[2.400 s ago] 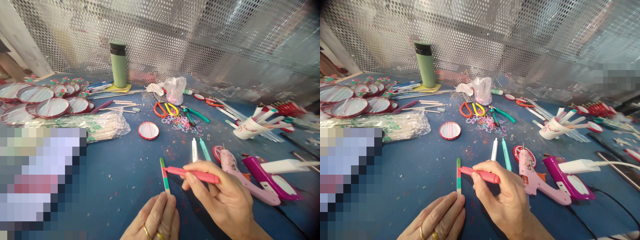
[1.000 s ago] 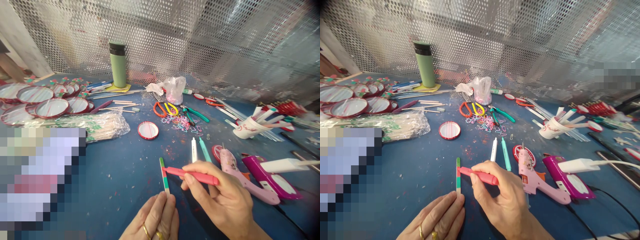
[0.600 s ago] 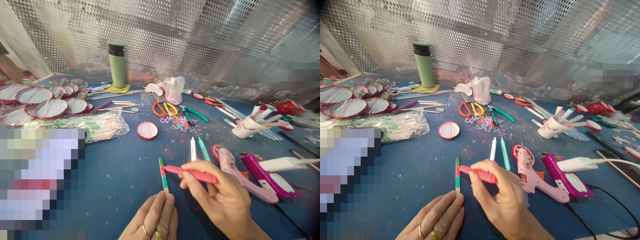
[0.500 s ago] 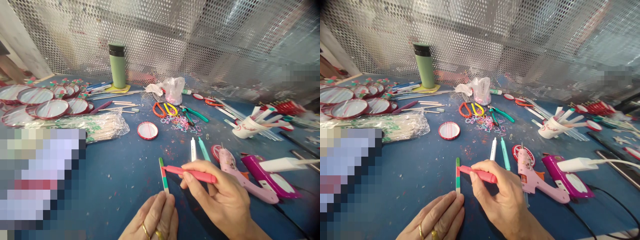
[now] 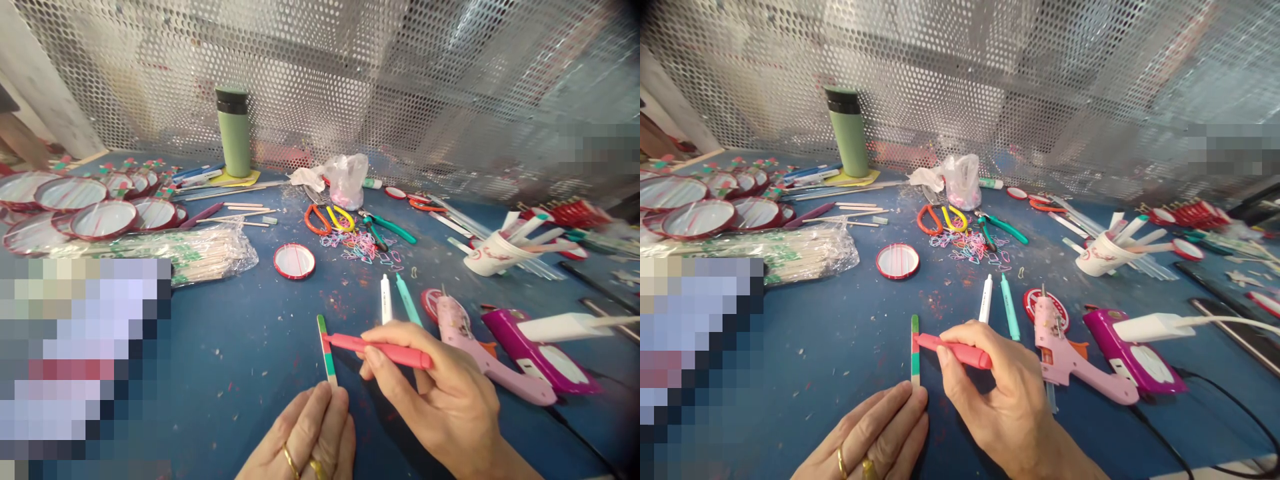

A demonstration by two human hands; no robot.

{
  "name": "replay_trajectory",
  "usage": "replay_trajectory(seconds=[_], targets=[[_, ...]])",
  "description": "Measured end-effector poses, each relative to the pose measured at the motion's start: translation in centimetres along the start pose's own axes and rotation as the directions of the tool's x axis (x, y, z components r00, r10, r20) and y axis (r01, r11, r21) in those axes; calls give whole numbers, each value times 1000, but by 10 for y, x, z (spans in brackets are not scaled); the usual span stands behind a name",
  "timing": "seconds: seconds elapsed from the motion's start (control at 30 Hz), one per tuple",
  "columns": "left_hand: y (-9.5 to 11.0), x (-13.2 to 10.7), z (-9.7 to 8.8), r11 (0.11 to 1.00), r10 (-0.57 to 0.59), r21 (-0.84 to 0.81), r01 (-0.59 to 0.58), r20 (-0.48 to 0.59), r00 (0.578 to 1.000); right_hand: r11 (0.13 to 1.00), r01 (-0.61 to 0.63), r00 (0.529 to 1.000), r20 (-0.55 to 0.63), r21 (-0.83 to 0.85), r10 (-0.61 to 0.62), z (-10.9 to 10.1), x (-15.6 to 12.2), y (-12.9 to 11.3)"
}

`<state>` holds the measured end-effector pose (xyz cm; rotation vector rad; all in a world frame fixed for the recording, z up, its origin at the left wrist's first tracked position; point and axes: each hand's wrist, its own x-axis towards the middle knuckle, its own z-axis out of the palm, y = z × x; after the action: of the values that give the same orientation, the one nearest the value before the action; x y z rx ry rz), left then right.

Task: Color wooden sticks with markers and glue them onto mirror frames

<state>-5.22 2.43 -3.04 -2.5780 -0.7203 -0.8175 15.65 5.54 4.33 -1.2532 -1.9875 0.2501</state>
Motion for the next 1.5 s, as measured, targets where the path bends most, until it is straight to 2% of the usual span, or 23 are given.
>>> replay_trajectory(seconds=[0.17,0.37,0.6,0.77,1.03,1.33,1.5], targets=[[1,1,0,1000,-8,9,8,-1,1000,1000,6,1000,-31,-6,-6,0,1,1],[-1,1,0,1000,16,18,-15,-14,1000,1000,5,1000,18,-13,-5,0,2,0],[0,0,1,1000,3,17,-3,-10,1000,1000,1,1000,-31,-8,-1,-1,1,0],[-1,0,0,1000,11,20,-11,8,1000,1000,25,1000,0,-11,-25,0,4,-3],[0,0,1,999,-29,-33,27,-32,999,1000,23,999,-44,-19,-24,-1,2,1],[0,1,0,1000,3,6,-3,-9,1000,999,29,1000,-3,-31,-29,1,3,-2],[0,1,0,1000,-25,-12,25,-17,1000,999,27,999,-42,-23,-28,-1,3,-1]])
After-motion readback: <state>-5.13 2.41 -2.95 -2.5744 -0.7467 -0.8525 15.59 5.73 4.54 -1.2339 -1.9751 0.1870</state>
